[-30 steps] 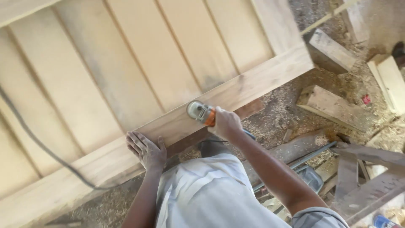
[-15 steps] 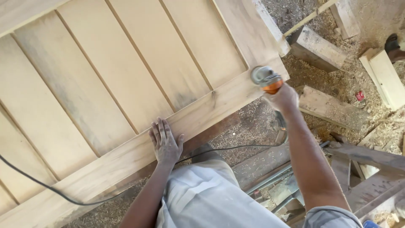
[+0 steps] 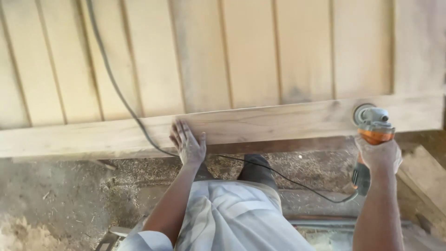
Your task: Using an angle grinder with a sanding disc to smooth the surface of a wooden door.
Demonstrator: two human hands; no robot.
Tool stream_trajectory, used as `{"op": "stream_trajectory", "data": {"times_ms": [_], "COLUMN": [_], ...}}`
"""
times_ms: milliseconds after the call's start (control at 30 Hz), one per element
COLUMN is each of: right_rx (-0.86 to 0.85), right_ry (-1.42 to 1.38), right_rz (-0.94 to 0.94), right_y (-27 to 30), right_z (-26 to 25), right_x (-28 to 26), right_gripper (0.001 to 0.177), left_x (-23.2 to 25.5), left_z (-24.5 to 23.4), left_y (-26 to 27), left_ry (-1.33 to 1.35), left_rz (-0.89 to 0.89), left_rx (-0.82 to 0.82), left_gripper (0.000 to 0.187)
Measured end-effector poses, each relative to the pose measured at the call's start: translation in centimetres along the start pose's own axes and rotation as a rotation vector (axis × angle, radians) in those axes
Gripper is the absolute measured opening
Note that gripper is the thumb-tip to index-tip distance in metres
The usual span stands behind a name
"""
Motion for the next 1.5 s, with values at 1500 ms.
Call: {"op": "stream_trajectory", "data": {"times_ms": [1500], "right_rx": [-0.173], "right_ry": [0.123], "right_rz": [-0.609], "right_y": [83.9], "right_z": [27.4], "right_x": [-79.3], "right_gripper": [0.055], "left_x": [-80.6], "left_z": [-43.0], "left_y": [-10.9], "left_ry": [-0.069], "left_rz": [0.018], "left_rx": [-0.084], "left_gripper": [0.075]}}
Point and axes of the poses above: each hand's wrist, its own y-axis away from the middle knuckle, its own z-axis out of the palm, x = y × z, the point moved 8 cm from there along -y, towards the middle knuckle, and after that the axes turned 13 degrees about y, right-handed, at the moved point
